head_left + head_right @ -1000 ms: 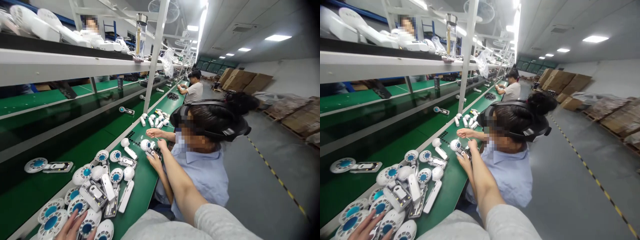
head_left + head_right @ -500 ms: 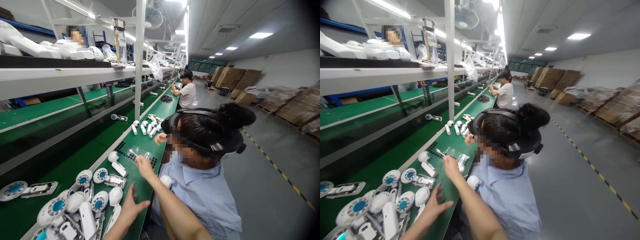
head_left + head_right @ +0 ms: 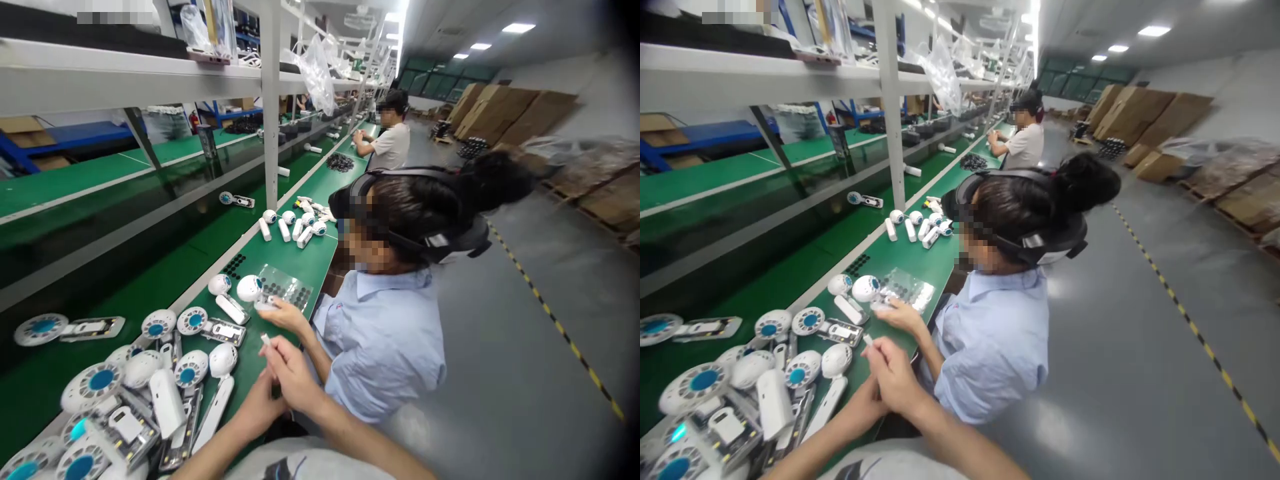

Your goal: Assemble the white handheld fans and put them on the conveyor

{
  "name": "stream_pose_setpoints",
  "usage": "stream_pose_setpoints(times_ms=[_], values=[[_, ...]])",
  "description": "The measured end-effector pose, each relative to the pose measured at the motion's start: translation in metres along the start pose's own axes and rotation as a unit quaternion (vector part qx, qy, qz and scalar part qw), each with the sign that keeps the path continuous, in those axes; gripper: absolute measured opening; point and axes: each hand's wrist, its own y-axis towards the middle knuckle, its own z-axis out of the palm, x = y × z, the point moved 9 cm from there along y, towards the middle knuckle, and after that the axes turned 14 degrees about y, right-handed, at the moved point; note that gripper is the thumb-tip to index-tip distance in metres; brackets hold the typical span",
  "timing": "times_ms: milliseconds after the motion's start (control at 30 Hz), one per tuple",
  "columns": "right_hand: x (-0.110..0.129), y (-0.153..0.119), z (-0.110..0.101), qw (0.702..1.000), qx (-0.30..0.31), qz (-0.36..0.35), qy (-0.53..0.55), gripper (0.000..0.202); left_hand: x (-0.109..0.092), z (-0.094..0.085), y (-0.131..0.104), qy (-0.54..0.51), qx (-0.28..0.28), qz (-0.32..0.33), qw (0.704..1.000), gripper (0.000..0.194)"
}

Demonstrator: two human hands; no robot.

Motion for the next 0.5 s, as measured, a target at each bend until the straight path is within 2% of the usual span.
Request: stream_pose_setpoints(times_ms=[100, 200, 267, 333, 400, 500], values=[[-0.025, -0.021, 0.010, 0.995, 0.090, 0.041, 0.032, 0.030, 0.038, -0.012, -0.034, -0.005, -0.017, -0.052, 0.998, 0.046], [-0.050, -0.032, -0.001, 0.989, 0.113, 0.088, 0.033, 0.034, 0.074, -0.025, -0.070, -0.045, -0.075, -0.116, 0.989, 0.053], [-0.065, -0.035, -0.007, 0.985, 0.128, 0.115, 0.026, 0.037, 0.084, -0.033, -0.091, -0.065, -0.130, -0.132, 0.980, 0.056], [-0.073, -0.035, -0.009, 0.984, 0.144, 0.108, -0.007, 0.039, 0.083, -0.040, -0.107, -0.075, -0.192, -0.132, 0.970, 0.056], [-0.074, -0.029, -0.012, 0.985, 0.138, 0.067, -0.077, 0.039, 0.072, -0.048, -0.119, -0.057, -0.239, -0.124, 0.961, 0.052], [-0.071, -0.009, -0.018, 0.980, 0.091, 0.007, -0.176, 0.035, 0.047, -0.060, -0.127, 0.017, -0.268, -0.095, 0.958, 0.046]])
